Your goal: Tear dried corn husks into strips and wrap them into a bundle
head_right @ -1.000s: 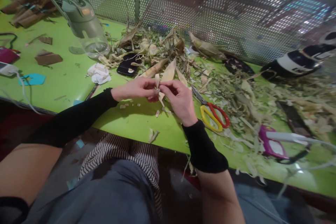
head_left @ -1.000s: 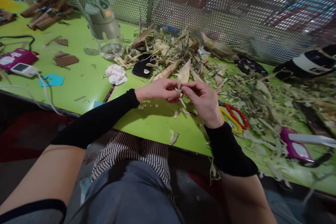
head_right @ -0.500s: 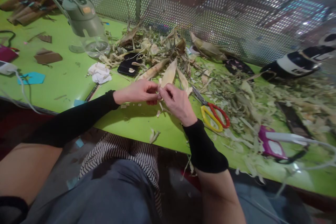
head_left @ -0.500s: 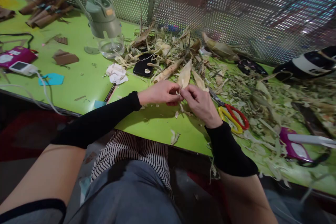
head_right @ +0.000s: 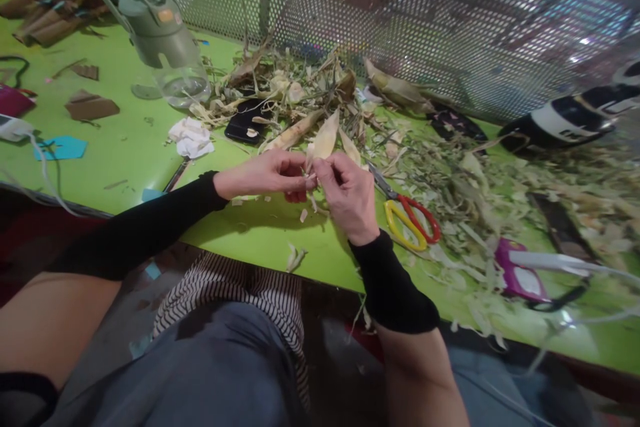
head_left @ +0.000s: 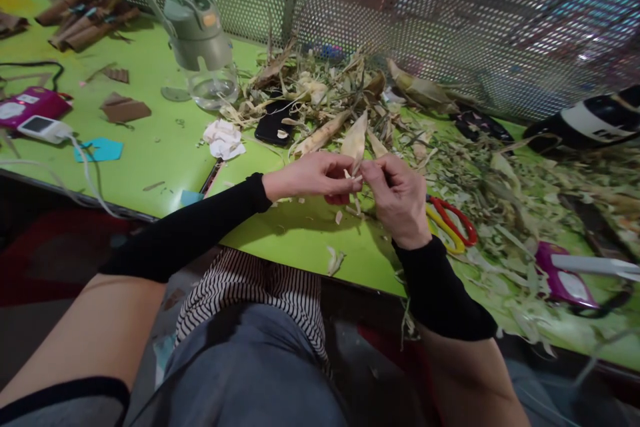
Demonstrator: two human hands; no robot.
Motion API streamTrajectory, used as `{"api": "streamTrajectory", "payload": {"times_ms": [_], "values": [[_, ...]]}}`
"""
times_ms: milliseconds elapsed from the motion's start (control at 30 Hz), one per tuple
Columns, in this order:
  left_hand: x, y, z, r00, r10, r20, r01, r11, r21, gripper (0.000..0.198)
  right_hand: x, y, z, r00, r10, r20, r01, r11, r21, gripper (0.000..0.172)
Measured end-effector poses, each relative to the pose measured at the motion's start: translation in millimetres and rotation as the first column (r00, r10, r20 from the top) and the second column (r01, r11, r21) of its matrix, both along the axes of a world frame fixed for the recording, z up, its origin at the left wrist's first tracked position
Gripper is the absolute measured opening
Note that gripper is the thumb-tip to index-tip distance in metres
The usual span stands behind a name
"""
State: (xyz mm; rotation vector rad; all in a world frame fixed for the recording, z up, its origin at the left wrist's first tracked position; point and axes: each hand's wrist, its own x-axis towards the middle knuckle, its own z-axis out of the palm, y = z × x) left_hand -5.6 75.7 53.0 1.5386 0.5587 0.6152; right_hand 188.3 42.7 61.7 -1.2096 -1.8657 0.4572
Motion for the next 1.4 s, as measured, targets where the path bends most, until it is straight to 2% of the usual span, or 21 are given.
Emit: {"api": "streamTrajectory", "payload": {"times_ms": [133,233,300,467,700,800,933,1100,1167,1300,1400], "values": [[1.0,-2.5,-1.6,0.999,-0.047,-0.013,0.047,0.999,-0.027,0.022,4.7,5.2,-1.1,0.998,0.007,-0.066,-0.009,0.999,-0.03,0.055],[4.9,-2.9,-6.2,0.999,-0.014,-0.028,0.012,0.998,-0.065,0.02,10.2,13.9,-3.4,0.991,0.089,-0.103,-0.107,0.977,-0.185,0.059],[7.7,-3.5,-8.6,0.999,0.005,-0.041,-0.009,0.996,-0.09,0.017,13.5,18.9,-4.6,0.987,0.123,-0.108,-0.145,0.961,-0.236,0.057],[9.6,-4.3,-10.1,0.997,-0.004,-0.077,-0.005,0.993,-0.117,0.018,15.2,21.2,-8.2,0.989,0.149,-0.002,-0.149,0.988,-0.04,0.045],[6.8,-1.3,-10.1,0.984,0.101,-0.144,-0.109,0.993,-0.054,0.02,15.0,19.6,-11.2,0.99,0.13,-0.063,-0.135,0.987,-0.082,0.025],[6.2,-1.6,-9.7,0.976,0.14,-0.167,-0.152,0.987,-0.058,0.021,15.5,19.9,-8.8,0.99,0.14,-0.019,-0.141,0.988,-0.065,0.026],[6.0,-2.5,-9.1,0.977,0.161,-0.137,-0.18,0.974,-0.135,0.019,15.4,19.2,-5.7,0.99,0.143,0.01,-0.142,0.988,-0.058,0.022],[9.2,-1.6,-10.7,0.981,0.194,0.002,-0.183,0.927,-0.329,0.007,15.5,18.5,-4.9,0.989,0.13,0.066,-0.13,0.991,-0.006,0.026],[11.0,-2.3,-11.7,0.978,0.203,0.048,-0.172,0.915,-0.365,0.004,15.0,17.7,-4.7,0.991,0.111,0.073,-0.113,0.993,0.033,0.029],[14.2,-7.2,-12.6,0.989,0.133,0.061,-0.108,0.943,-0.314,0.013,12.0,15.0,-3.8,0.995,0.042,0.089,-0.05,0.994,0.098,0.036],[16.4,-10.5,-12.3,0.993,0.114,0.033,-0.103,0.964,-0.246,0.017,8.7,12.5,-3.5,0.996,0.043,0.078,-0.053,0.991,0.125,0.038]]}}
